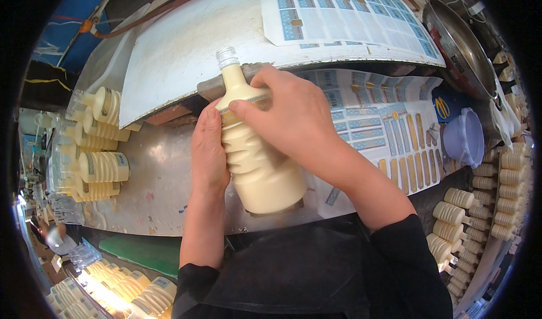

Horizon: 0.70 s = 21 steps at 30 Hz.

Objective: The person applies rectangular labels to the sides of ribbed plastic bottles. They pick up a bottle, align and press a label onto its surface, smooth it, and place the bottle aside. The process repeats with multiple bottles on a metal workbench.

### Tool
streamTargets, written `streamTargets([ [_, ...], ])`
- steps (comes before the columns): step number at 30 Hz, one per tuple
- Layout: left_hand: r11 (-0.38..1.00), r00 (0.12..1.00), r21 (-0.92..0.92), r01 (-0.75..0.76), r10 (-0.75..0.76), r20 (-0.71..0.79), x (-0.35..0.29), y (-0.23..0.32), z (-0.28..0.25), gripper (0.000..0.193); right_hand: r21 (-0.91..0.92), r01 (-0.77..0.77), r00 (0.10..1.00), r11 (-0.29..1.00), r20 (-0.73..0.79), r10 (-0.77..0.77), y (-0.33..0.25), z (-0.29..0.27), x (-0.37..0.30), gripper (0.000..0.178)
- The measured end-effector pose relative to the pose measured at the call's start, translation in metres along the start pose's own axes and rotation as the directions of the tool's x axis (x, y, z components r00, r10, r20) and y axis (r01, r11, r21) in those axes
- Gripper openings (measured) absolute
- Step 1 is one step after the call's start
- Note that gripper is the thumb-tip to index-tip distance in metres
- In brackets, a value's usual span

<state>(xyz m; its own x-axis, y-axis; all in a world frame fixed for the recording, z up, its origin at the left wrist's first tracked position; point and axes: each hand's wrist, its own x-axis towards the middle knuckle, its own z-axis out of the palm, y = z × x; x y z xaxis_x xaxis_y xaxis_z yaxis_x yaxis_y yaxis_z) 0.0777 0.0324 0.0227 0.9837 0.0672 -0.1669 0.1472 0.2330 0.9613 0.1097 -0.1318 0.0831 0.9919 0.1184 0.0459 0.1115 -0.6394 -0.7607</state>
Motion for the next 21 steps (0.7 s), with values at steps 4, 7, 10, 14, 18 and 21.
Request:
streamTargets([
  [4,0.999,1.000,-0.039,-0.008,0.008,0.017,0.003,-0.003,-0.001,0.042,-0.031,-0.003,1.000,1.000,-0.028,0.003,0.001,0.004,0.000,0.047],
  [7,0.999,1.000,-0.042,-0.017,0.017,0.008,0.005,-0.007,-0.002,0.042,0.044,0.041,0.993,0.998,-0.109,-0.036,0.002,0.010,0.000,0.040],
  [10,0.999,0.999,-0.013,-0.047,0.047,0.002,0.007,-0.011,-0.004,0.044,0.007,0.034,0.991,0.999,-0.129,-0.033,0.003,0.012,-0.001,0.039],
  [14,0.999,1.000,0.035,-0.005,0.006,-0.031,0.007,-0.010,-0.005,0.052,0.011,0.053,0.990,0.999,-0.131,-0.051,0.006,0.012,-0.001,0.041],
  [18,0.953,0.995,-0.284,0.101,-0.104,0.005,-0.003,-0.002,0.002,0.059,0.098,0.015,0.997,0.995,-0.080,-0.007,0.014,0.010,0.000,0.040],
  [21,0.934,0.994,-0.340,0.108,-0.103,0.033,-0.008,0.003,0.003,0.058,0.239,-0.032,0.999,0.970,-0.023,0.039,0.022,0.011,0.003,0.038],
])
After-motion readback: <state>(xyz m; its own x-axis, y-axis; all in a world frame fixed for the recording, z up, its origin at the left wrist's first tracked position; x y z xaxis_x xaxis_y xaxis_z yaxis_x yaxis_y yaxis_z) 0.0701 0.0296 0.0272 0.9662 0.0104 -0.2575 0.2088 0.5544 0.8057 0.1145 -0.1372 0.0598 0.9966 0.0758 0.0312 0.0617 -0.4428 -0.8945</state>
